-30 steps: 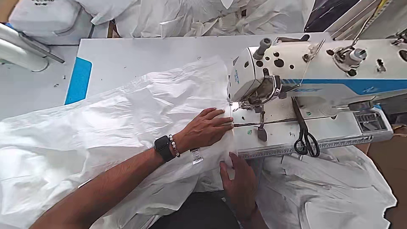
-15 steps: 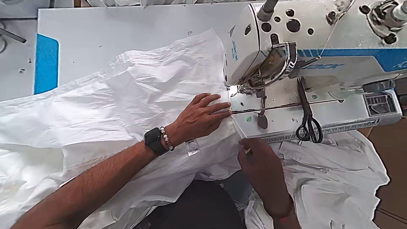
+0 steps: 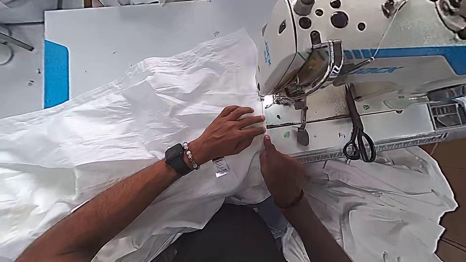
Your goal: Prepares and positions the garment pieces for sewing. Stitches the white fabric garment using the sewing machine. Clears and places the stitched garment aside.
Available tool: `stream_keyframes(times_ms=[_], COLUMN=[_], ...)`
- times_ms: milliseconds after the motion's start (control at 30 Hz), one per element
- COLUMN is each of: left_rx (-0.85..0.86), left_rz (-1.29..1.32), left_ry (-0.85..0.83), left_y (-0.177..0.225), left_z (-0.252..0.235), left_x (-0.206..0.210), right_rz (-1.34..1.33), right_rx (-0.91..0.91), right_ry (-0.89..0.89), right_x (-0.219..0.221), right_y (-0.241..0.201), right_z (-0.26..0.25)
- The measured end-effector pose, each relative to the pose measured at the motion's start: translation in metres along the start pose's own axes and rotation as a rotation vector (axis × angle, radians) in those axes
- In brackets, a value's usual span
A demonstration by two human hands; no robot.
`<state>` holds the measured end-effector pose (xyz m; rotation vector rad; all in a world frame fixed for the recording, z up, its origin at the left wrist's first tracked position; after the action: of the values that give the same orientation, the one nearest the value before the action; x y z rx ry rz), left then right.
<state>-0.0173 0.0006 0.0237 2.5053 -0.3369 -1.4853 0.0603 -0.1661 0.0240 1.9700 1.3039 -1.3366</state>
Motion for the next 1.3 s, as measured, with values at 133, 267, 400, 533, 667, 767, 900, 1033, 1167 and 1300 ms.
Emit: stream_keyframes(times_ms=[133,267,400,533,667,767,900,1033,1167,1300], left_rx=[-0.013,-0.052,-0.059,0.036,0.174,0.164,-0.27,-0.531,-0.201,-0.241], left_rz=[-0.031,-0.077,-0.097,-0.084,-0.095,-0.205,-0.222,0.071,-0.003,0.012], left_ry=[-0.002,0.001,0.05,0.061,0.054,0.011,-0.023,-0.018,-0.07,-0.041], left_y=[-0.002,-0.012,-0.03,-0.058,-0.088,-0.084,-0.007,0.0,-0.057,-0.07], left_z=[-0.002,-0.012,-0.022,-0.029,-0.046,-0.054,-0.029,0.025,0.025,-0.004], left_x=[0.001,0.004,0.001,-0.003,-0.011,-0.019,-0.028,-0.011,-0.025,-0.033], right_rz=[0.008,0.039,0.054,0.048,0.067,0.04,-0.064,-0.199,-0.246,-0.21], right_rx=[-0.021,-0.012,-0.002,0.013,0.031,0.076,0.178,0.296,0.308,0.258], right_ry=[-0.015,-0.03,-0.028,-0.033,-0.033,-0.007,0.092,0.071,-0.015,0.042], right_x=[-0.001,0.006,0.016,0.025,0.032,0.037,0.04,0.034,0.032,0.032], right_y=[0.007,0.011,0.011,0.01,0.004,0.003,0.009,0.018,0.023,0.019], right_z=[-0.004,-0.022,-0.043,-0.063,-0.079,-0.081,-0.074,-0.071,-0.075,-0.076])
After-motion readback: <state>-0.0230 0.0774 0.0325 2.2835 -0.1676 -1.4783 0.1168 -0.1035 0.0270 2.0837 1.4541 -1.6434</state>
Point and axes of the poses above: each hand's wrist, its own z-axis away from the middle knuckle, its own x-axis out of the palm, y = z × x, the point moved 4 cm from there along -z, towards the middle knuckle, and after that the axes turned 11 degrees about y, right-handed, at the moved point
